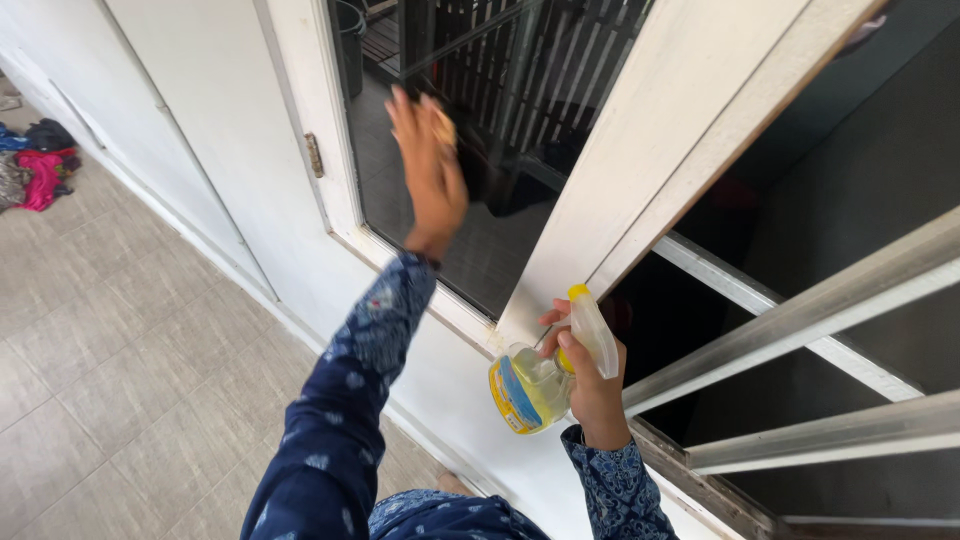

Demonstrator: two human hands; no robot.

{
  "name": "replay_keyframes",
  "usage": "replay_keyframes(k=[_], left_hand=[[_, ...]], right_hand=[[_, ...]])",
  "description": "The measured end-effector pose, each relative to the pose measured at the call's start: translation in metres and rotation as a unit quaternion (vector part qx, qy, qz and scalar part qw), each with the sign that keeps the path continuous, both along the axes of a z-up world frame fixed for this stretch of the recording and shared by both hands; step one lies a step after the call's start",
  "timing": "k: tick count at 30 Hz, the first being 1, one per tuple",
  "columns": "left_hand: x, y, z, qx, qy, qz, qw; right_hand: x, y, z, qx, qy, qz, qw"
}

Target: The person sprays a cleaning solution onto a glass window and wipes the surface with a cloth. They repeatedly spray and wipe different sections of the window, including the frame and glass, to remove dirt and streaks.

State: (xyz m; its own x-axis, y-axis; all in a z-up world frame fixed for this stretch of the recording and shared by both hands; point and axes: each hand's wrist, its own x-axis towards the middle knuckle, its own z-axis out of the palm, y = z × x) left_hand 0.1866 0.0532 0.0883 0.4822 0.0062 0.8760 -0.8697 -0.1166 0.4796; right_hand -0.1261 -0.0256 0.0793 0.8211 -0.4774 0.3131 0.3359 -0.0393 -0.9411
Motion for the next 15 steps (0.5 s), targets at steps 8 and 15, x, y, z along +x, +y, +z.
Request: replay_keyframes(k=[8, 15], left_hand=[[-0.030, -0.017, -0.001, 0.088, -0.081, -0.007, 0.993], [0.105, -0.009, 0.040, -0.025, -0.005, 0.104, 0.994]], right_hand=[[0.020, 0.011, -0.005, 0.028, 0.009, 0.018, 0.999], [0.028, 0.009, -0.015, 0.029, 0.026, 0.021, 0.999]])
